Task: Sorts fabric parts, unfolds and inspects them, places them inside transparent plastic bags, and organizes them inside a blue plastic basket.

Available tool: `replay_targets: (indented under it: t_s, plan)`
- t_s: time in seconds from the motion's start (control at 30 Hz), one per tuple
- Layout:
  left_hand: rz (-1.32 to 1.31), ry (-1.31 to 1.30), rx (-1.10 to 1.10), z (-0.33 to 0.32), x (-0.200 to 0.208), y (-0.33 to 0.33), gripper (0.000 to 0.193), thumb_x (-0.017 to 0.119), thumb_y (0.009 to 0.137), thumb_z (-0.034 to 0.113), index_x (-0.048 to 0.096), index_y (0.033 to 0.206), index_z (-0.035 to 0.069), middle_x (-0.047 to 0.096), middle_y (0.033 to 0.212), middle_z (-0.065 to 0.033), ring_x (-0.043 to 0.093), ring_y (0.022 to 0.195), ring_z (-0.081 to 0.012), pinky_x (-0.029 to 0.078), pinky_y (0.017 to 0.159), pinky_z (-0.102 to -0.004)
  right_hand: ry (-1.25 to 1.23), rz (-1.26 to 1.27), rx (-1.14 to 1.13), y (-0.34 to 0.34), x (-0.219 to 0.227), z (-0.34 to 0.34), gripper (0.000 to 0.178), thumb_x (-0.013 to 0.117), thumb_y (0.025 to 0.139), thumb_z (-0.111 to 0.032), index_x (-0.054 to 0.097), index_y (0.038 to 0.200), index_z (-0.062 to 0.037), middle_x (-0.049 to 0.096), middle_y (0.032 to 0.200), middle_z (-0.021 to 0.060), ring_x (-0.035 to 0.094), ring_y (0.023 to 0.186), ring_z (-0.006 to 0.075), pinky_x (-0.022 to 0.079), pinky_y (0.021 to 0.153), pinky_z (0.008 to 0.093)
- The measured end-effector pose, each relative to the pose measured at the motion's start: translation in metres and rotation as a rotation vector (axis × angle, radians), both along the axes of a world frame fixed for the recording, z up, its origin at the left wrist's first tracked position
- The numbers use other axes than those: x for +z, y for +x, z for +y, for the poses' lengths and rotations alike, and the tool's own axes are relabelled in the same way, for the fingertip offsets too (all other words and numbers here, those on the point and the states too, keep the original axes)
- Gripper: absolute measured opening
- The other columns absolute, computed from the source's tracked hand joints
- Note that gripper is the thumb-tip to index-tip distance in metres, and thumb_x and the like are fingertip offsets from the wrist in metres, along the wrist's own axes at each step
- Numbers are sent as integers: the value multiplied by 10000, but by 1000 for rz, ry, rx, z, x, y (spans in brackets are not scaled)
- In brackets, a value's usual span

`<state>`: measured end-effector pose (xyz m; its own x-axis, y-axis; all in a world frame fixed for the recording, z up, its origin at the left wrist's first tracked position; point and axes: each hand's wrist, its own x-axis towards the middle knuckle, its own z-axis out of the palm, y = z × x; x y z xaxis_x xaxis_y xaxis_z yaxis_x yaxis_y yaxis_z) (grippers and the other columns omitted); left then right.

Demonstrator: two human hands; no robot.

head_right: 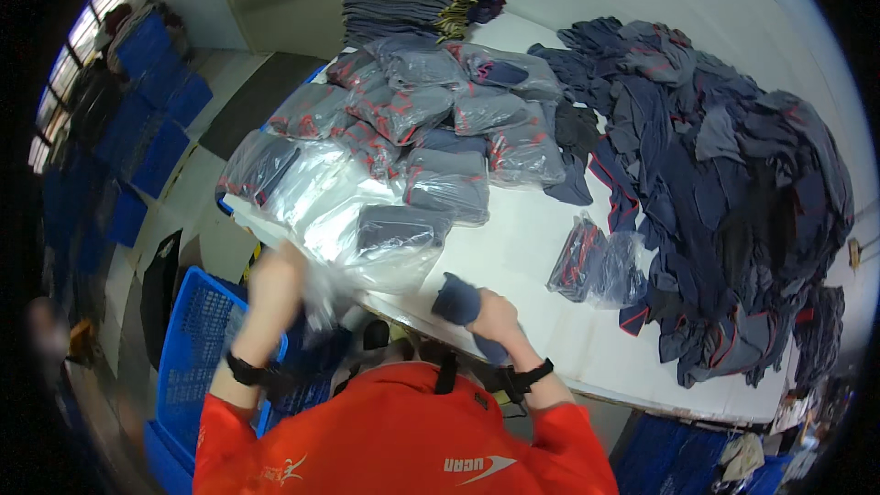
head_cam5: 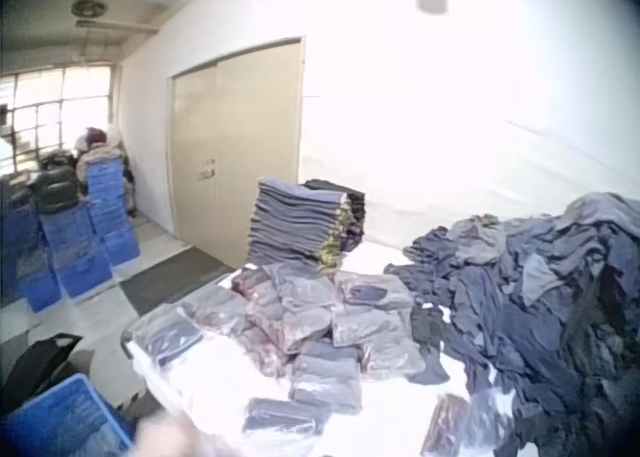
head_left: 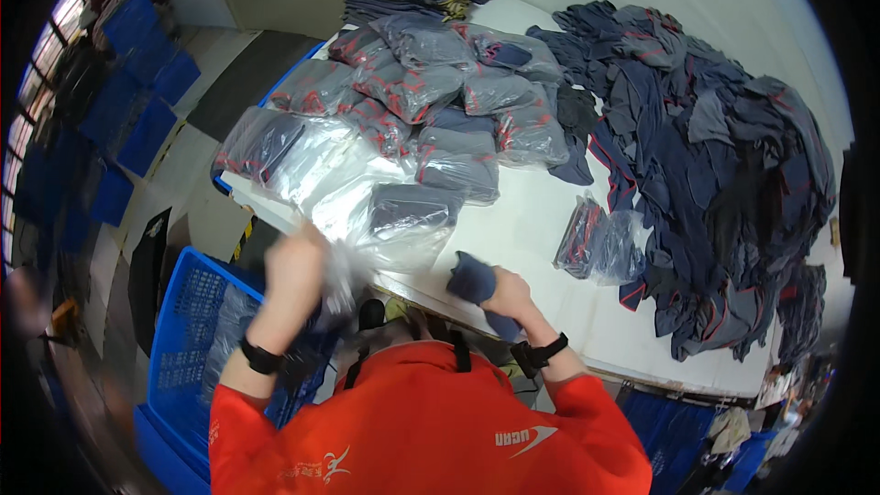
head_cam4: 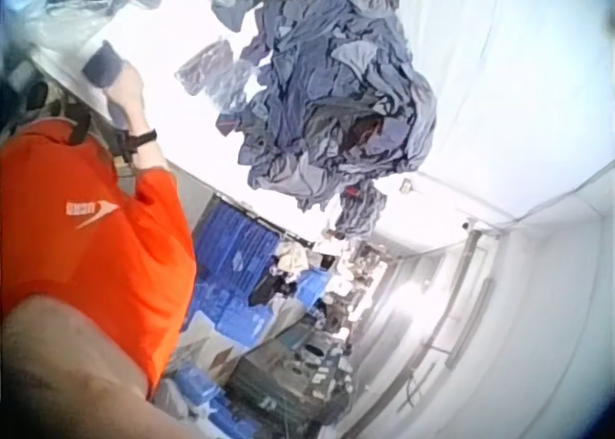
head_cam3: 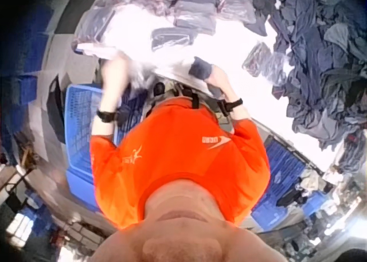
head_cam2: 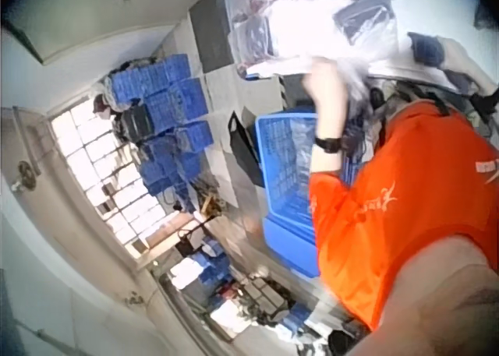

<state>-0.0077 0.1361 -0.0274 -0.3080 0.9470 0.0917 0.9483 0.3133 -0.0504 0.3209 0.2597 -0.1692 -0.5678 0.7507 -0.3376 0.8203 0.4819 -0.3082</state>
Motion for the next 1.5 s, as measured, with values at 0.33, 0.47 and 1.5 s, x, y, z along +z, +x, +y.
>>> replay_targets:
  t_s: [0.33, 0.47, 1.5]
  plan:
    - [-729, 377, -94, 37, -5, 75, 188, 550, 765, 40, 548, 937, -35, 574, 825, -293, 577, 806, -421, 462, 665, -463, -1004, 1217, -222, -56, 39, -17, 681, 720, 657, 3, 446, 1277, -64, 597, 974, 45, 578, 882, 171, 473, 787, 290]
    - [-1073, -95, -400, 40, -3, 86, 332, 500, 693, -61, 552, 1019, -24, 580, 974, -273, 585, 861, -380, 469, 757, -387, -933, 1314, -288, -63, 94, -32, 846, 787, 470, 53, 470, 1244, -71, 562, 1087, 30, 538, 994, 182, 436, 879, 332]
    - [-2288, 488, 151, 66, -11, 66, 132, 597, 876, 178, 551, 909, 59, 517, 664, 24, 460, 564, -55, 366, 525, -198, -355, 1194, -460, -80, 116, -29, 484, 724, 601, 4, 572, 1057, -52, 609, 949, 83, 591, 899, 259, 469, 813, 355]
